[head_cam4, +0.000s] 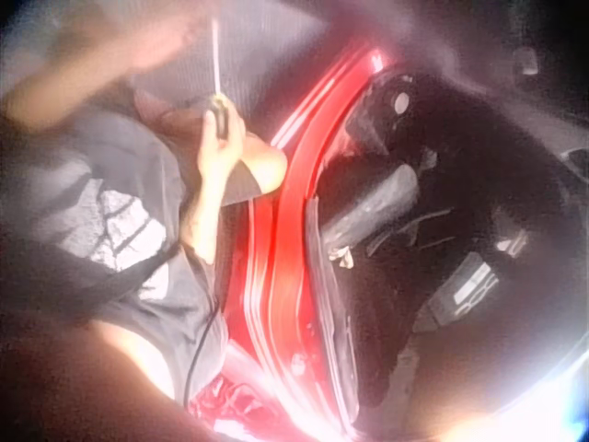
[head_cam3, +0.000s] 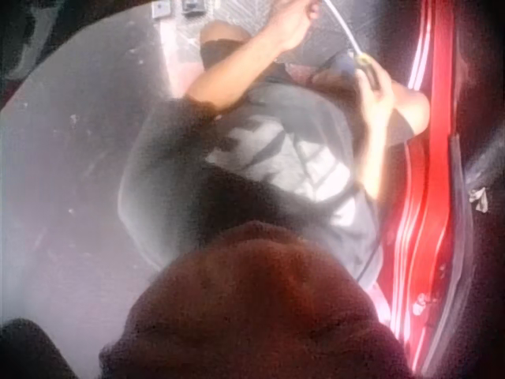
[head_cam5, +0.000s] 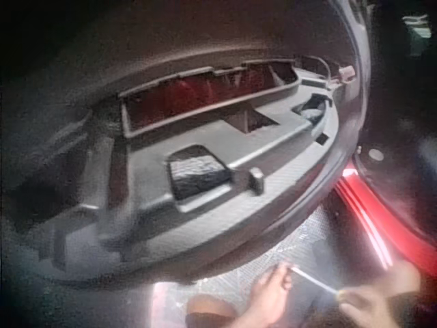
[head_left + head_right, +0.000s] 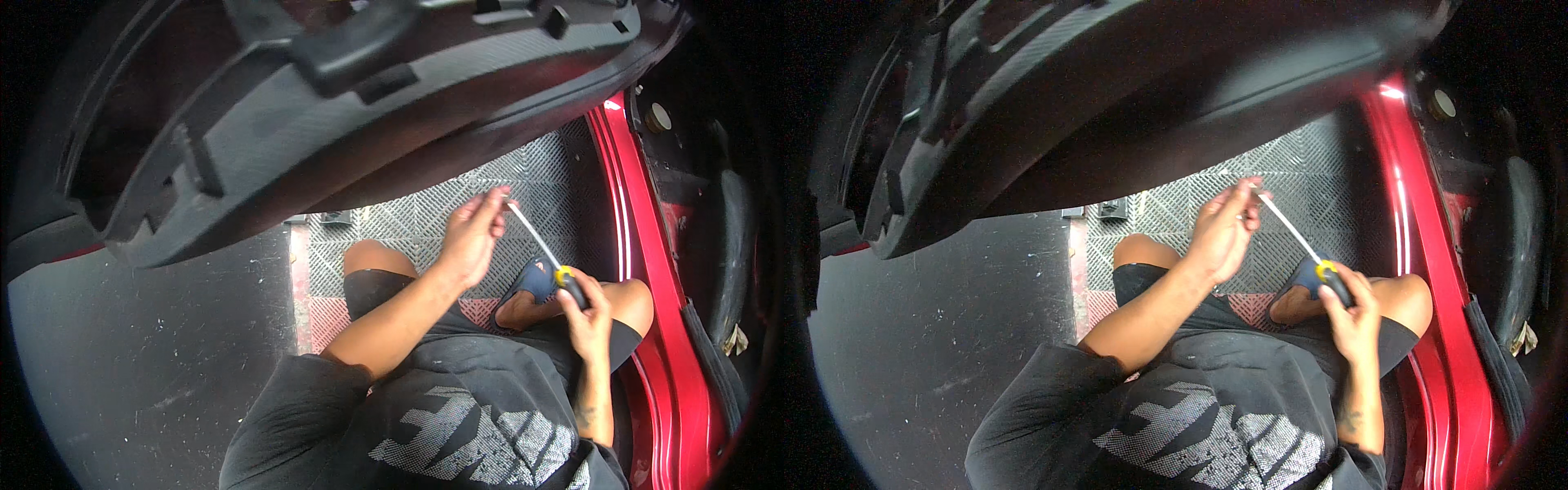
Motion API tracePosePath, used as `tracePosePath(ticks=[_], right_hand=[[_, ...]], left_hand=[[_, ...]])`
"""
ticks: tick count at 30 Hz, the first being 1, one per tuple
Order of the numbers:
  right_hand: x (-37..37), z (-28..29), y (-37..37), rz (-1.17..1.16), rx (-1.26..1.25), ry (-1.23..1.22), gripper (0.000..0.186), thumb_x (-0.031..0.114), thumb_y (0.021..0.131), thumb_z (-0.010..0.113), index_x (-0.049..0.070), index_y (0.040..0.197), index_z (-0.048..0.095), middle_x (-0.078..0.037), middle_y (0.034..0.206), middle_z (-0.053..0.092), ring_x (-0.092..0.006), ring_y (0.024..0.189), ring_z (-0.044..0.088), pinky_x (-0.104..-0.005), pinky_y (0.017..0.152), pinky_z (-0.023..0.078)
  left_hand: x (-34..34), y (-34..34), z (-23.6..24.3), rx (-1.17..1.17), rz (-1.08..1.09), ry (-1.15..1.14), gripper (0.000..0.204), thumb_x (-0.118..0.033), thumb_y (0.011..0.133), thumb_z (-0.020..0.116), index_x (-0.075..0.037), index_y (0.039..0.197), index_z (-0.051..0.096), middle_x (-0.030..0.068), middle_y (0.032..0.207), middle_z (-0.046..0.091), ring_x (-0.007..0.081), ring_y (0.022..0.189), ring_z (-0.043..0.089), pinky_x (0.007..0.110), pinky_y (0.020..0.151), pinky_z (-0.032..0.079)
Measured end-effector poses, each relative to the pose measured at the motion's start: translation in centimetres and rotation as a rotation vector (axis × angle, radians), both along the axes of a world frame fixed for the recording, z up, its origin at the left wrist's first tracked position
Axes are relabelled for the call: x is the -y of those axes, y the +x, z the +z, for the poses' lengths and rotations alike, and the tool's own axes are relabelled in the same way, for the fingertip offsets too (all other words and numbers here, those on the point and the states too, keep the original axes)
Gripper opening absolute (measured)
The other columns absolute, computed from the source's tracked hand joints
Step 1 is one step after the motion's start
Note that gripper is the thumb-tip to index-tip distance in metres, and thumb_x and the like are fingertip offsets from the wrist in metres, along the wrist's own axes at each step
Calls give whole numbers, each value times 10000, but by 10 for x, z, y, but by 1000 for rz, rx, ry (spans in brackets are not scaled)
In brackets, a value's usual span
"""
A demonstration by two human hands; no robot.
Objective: The person installs a car door panel by aligning it with the door frame, inserting screws, and tightening them with a screwdriver. The person also handles a small plastic trim piece and secures it into place.
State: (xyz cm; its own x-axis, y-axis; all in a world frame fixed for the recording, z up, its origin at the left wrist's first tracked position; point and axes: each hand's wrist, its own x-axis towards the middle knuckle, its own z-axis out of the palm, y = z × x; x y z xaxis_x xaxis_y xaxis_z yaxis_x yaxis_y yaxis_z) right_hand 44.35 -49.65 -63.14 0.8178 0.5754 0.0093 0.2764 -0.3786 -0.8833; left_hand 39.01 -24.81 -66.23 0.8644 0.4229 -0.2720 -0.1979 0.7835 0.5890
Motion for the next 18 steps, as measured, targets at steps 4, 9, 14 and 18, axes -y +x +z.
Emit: tracePosePath(ticks=[4, 9, 14, 18], right_hand=[[55, 20, 7, -141, -23, 39, 431, 65, 866, 727, -32, 1280, 658, -103, 1114, 692, -180, 1032, 644, -304, 934, 483], [101, 45, 4, -225, -12, 180, 628, 183, 842, 762, 11, 1382, 491, -103, 1164, 627, -178, 1004, 630, -281, 883, 494], [108, 44, -7, -210, 45, 473, 630, 181, 888, 735, 38, 1433, 452, -129, 1159, 639, -71, 656, 503, -176, 507, 362], [95, 41, -12, -194, 33, 553, 596, 172, 919, 701, 41, 1446, 458, -127, 1150, 651, -73, 667, 508, -173, 524, 366]], left_hand=[[30, 19, 29, 189, -156, 72, 273, -183, 1042, 596, -14, 1246, 667, 50, 1044, 676, 42, 778, 486, 199, 692, 422], [55, 41, 85, 365, -303, -11, 256, -181, 1018, 639, -61, 1240, 681, 17, 969, 689, 25, 739, 495, 183, 648, 404], [77, 59, 122, 493, -311, -60, 191, -195, 984, 698, -101, 1150, 708, -47, 894, 655, -3, 728, 493, 166, 623, 385], [79, 57, 144, 580, -303, -53, 217, -219, 991, 692, -84, 1161, 696, -58, 882, 634, -6, 723, 483, 163, 618, 382]])
